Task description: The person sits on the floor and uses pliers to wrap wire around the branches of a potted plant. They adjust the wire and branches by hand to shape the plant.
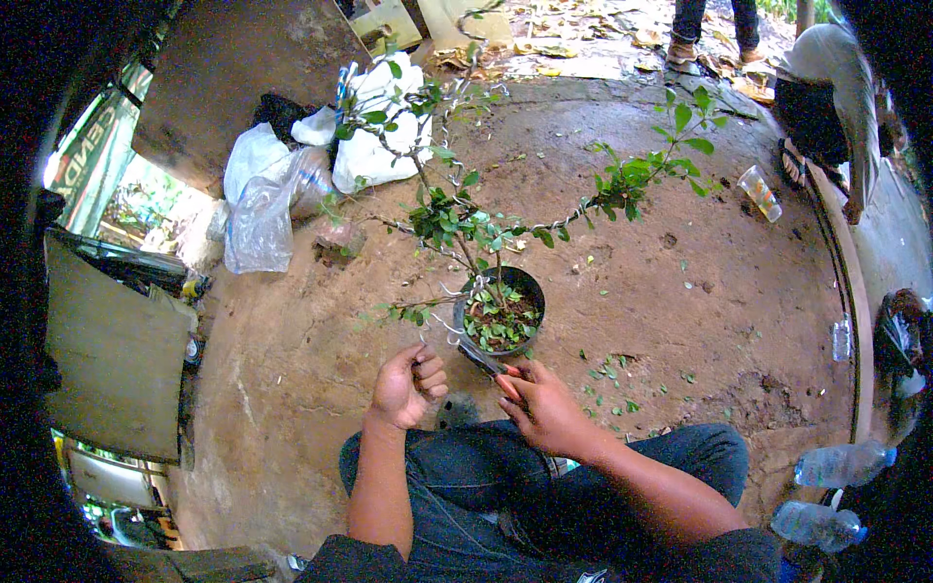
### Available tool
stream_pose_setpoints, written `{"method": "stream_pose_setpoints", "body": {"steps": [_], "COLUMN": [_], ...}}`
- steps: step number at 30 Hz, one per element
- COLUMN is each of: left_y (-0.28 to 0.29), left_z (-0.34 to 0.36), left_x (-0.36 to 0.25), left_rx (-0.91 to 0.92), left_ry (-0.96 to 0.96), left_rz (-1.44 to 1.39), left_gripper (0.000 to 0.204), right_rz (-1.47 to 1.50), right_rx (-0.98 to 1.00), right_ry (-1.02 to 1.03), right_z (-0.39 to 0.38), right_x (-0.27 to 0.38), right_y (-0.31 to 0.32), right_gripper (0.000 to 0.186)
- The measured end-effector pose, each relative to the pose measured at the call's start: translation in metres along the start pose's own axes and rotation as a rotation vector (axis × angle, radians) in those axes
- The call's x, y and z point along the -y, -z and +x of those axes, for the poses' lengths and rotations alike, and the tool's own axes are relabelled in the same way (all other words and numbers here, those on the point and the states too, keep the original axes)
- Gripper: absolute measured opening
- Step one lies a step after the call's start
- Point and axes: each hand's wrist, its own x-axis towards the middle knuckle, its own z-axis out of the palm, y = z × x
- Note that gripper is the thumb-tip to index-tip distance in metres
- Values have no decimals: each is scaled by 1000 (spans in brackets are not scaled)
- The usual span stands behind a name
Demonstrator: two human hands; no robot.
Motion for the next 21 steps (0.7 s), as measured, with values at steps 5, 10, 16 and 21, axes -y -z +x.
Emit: {"method": "stream_pose_setpoints", "body": {"steps": [5, 10, 16, 21], "left_y": [5, 5, 10, 11], "left_z": [0, 1, 3, 1], "left_x": [-2, -3, -3, -6], "left_rx": [66, 71, 88, 53], "left_ry": [27, 47, 45, 33], "left_rz": [-135, -162, -174, -148], "left_gripper": [28, 28, 28, 29], "right_rz": [-375, -388, -355, -365], "right_rx": [-131, -140, -149, -189], "right_ry": [114, 145, 151, 188], "right_z": [0, 5, 8, 9], "right_x": [-1, -2, 0, 1], "right_y": [-4, -6, -11, -11], "right_gripper": [34, 29, 28, 28]}}
